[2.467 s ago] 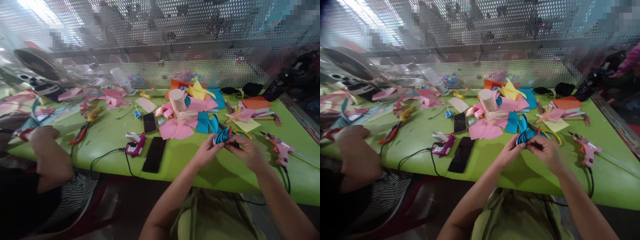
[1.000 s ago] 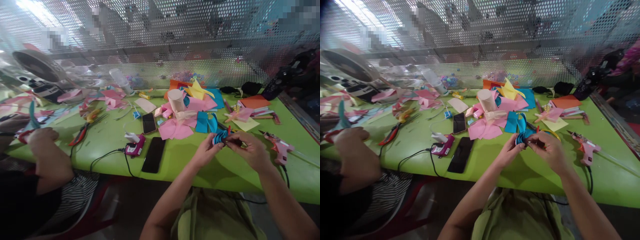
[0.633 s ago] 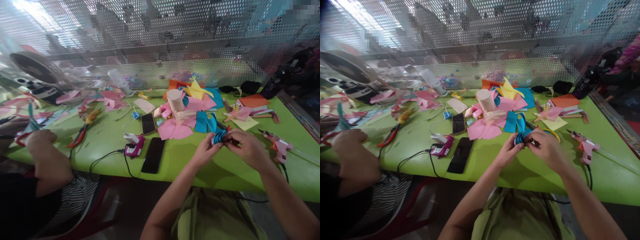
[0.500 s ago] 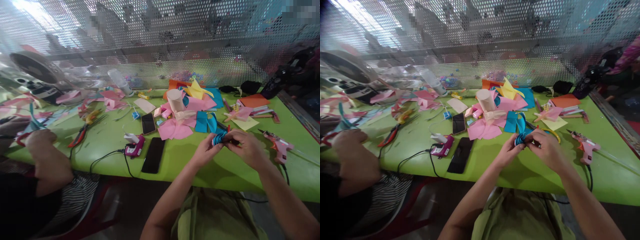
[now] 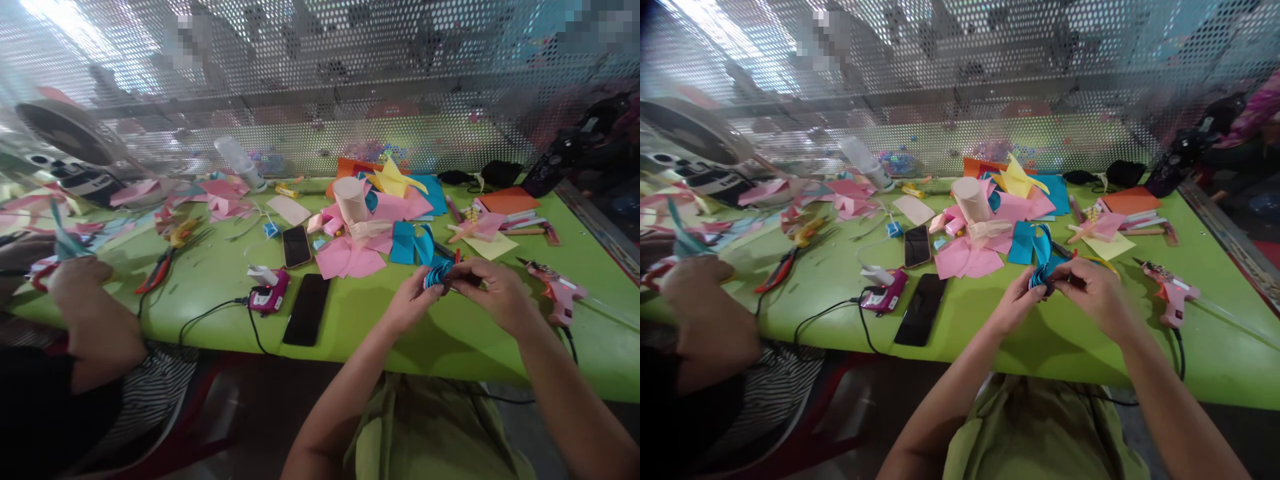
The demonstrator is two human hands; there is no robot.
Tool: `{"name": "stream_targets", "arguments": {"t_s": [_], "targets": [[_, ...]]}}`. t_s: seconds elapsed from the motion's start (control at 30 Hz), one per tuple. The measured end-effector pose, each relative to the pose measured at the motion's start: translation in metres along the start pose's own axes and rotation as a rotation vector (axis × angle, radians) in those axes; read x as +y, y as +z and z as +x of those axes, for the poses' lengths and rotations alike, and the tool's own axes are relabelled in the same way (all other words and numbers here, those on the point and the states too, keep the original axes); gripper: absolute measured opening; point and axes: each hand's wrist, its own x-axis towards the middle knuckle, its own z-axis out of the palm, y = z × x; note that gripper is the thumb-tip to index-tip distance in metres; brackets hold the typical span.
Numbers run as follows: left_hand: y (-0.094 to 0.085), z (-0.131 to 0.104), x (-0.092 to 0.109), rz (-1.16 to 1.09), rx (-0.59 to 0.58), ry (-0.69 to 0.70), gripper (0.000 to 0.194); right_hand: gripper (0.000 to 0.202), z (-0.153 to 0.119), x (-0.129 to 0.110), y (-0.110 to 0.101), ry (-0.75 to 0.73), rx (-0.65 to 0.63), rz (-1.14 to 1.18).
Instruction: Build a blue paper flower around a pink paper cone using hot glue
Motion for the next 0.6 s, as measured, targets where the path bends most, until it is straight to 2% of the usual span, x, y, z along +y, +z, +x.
{"name": "stream_targets", "arguments": {"t_s": [0.1,0.27,0.6], "targets": [[0.0003,-0.0002,0.0021,0.009,0.014,0.006,0.038,0.010,0.0004,-0.0012,-0.0048,-0.030,-0.029,-0.024],[0.0007,-0.0006,0.0047,0.182,0.052,-0.027,0.029,0.011,0.0032,-0.0046,-0.0081,-0.104,-0.080,-0.174],[-0.0026,0.0009,0.0016,0.178,-0.017,-0.041,0.032,0.014,0.0052,-0.0098,-0.0042,-0.174,-0.124,-0.234]]}}
